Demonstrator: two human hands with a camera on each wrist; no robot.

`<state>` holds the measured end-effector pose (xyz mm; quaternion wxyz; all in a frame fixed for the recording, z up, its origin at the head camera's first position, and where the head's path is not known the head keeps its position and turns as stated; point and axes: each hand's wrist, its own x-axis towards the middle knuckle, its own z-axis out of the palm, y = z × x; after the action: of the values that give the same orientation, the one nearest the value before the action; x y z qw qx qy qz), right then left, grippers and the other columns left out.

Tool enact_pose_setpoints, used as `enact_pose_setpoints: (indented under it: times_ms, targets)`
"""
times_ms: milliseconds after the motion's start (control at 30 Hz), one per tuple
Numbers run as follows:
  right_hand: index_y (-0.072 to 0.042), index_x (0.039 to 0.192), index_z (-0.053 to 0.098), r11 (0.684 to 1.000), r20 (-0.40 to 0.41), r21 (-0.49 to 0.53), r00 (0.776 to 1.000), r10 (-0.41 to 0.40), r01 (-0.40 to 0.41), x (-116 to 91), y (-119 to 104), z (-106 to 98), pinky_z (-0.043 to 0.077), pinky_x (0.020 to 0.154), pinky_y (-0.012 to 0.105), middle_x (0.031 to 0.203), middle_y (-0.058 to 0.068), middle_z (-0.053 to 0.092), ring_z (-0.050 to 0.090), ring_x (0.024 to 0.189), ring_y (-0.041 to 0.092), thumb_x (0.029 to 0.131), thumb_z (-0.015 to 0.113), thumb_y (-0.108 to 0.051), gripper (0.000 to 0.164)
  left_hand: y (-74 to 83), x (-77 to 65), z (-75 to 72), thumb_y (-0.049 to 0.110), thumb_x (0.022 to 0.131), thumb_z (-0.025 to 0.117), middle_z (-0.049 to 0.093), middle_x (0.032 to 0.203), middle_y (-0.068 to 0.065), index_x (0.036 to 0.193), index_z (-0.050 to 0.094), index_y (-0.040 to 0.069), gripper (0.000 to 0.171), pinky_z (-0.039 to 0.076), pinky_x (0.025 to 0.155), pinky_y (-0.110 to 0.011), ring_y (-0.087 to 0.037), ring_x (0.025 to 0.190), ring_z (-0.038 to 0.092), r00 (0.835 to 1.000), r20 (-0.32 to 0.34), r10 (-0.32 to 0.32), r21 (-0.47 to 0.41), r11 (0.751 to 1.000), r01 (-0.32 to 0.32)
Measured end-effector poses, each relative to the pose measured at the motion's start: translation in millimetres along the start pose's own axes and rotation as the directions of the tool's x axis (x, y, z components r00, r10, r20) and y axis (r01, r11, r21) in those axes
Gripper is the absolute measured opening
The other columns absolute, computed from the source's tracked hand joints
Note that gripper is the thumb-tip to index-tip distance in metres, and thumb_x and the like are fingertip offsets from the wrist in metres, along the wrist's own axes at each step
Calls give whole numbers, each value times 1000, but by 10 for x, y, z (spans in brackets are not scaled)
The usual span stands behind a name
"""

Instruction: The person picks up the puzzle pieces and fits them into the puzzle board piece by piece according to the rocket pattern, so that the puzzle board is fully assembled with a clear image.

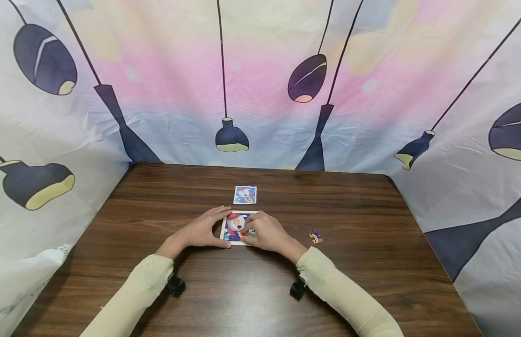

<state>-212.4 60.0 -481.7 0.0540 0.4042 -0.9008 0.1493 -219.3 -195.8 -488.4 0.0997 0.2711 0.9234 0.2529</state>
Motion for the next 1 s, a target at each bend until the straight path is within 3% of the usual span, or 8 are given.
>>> enact_pose_setpoints:
  times_ms: [167, 433, 733, 1000]
  targets:
    - [-20, 107, 82, 999, -15, 52, 1000, 13, -12, -68, 79, -68, 55, 91, 34, 114, -4, 74, 65, 105, 14, 96, 72, -35, 21, -1, -6, -7, 69, 74, 81, 31, 166, -10, 159, 37, 11, 111, 28, 118, -63, -36, 154, 23, 1000, -2, -4, 0, 1000, 4]
    - [-13, 115, 79, 981, -114, 168, 986, 119, -99, -395, 301, -343, 54, 95, 43, 117, 2, 73, 65, 111, 21, 96, 73, -32, 28, -18, -7, 1, 73, 72, 79, 30, 166, -10, 159, 37, 12, 114, 28, 118, -63, -36, 154, 22, 1000, -5, -12, 9, 1000, 12]
    - [-12, 121, 77, 977, -201, 181, 968, 150, -114, -860, 611, -559, 55, 95, 47, 119, 2, 73, 67, 112, 22, 95, 74, -36, 35, -8, 1, -3, 73, 71, 79, 31, 166, -10, 159, 37, 11, 116, 28, 118, -63, -37, 154, 23, 1000, -4, -8, 10, 1000, 8]
    - [-12, 124, 75, 969, -192, 191, 962, 194, -157, -1220, 864, -628, 55, 95, 50, 123, 3, 72, 66, 116, 25, 94, 75, -35, 38, -9, 8, -1, 72, 71, 81, 31, 166, -10, 159, 38, 11, 115, 27, 118, -63, -38, 154, 23, 1000, -4, -13, 10, 1000, 13]
